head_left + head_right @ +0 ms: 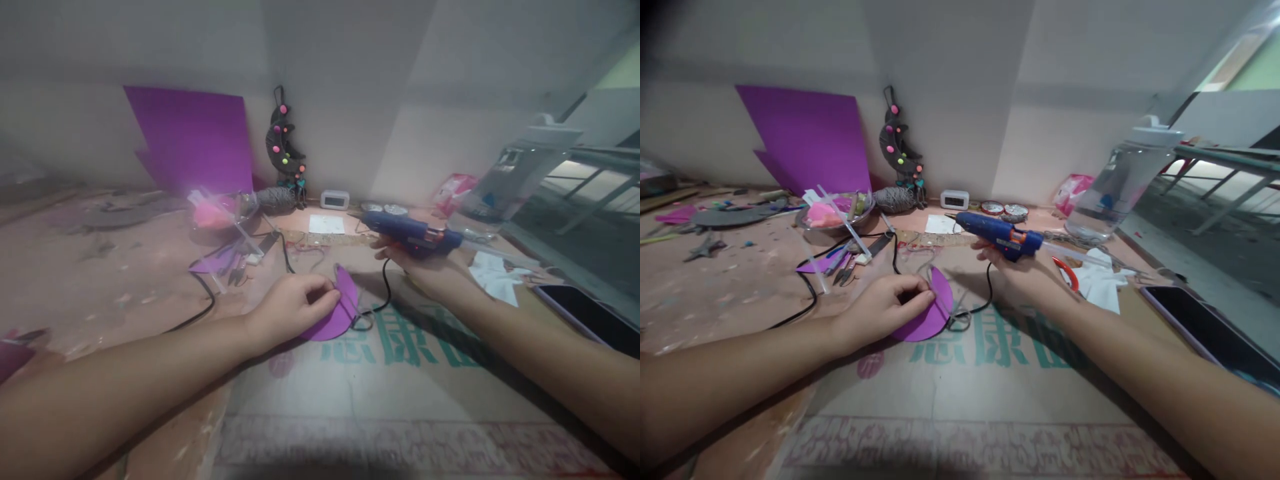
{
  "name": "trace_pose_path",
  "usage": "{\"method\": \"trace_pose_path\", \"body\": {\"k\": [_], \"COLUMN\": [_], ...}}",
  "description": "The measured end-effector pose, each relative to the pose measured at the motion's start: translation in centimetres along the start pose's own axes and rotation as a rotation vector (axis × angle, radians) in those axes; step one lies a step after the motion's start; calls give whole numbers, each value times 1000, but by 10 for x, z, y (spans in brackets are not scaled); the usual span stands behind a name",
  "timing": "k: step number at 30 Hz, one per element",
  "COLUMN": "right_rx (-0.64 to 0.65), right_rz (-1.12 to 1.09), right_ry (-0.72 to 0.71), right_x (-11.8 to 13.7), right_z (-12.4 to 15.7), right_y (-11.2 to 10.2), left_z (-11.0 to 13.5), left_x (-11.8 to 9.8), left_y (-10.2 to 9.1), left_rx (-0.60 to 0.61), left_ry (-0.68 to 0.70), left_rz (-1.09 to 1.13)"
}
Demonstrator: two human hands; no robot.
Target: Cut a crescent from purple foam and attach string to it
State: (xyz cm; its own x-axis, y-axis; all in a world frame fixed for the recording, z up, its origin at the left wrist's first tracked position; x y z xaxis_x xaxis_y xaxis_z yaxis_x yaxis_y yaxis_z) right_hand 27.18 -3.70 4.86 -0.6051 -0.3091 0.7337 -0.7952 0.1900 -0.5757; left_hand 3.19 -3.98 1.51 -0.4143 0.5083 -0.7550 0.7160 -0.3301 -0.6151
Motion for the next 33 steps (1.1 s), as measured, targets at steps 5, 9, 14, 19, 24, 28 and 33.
{"method": "trace_pose_path", "body": {"k": [5, 9, 14, 19, 24, 28, 33], "right_rx": [23, 97, 123, 81, 111, 67, 15], "right_rz": [148, 177, 130, 215, 258, 290, 283], "right_ry": [130, 161, 94, 159, 98, 166, 207], "right_x": [-8, -13, -13, -17, -12, -9, -9], "right_z": [27, 34, 40, 39, 35, 36, 36], "right_y": [-2, 5, 10, 8, 6, 7, 9], "left_z": [-4, -6, -5, -6, -6, -6, -7], "left_x": [1, 2, 3, 5, 4, 4, 4], "left_y": [-1, -3, -2, -2, -3, -3, -2], "left_rx": [-13, -40, -40, -46, -43, -33, -23], "left_ry": [-38, -68, -82, -81, -73, -79, -59], "left_rz": [79, 113, 94, 116, 119, 102, 82]}}
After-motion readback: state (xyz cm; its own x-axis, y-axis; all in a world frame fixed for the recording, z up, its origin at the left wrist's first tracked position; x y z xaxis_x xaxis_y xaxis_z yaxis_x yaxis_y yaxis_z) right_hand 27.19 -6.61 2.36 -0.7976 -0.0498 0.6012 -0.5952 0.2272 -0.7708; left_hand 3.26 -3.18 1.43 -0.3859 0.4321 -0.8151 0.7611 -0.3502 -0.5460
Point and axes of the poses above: each hand's wrist, its own z-axis away from the middle knuckle, its own y-axis out of the palm, x = y × z, the point moved 2 cm from there along -z, towards the middle knuckle, and after that the axes turned 4 degrees about z, right-handed, at the moved point
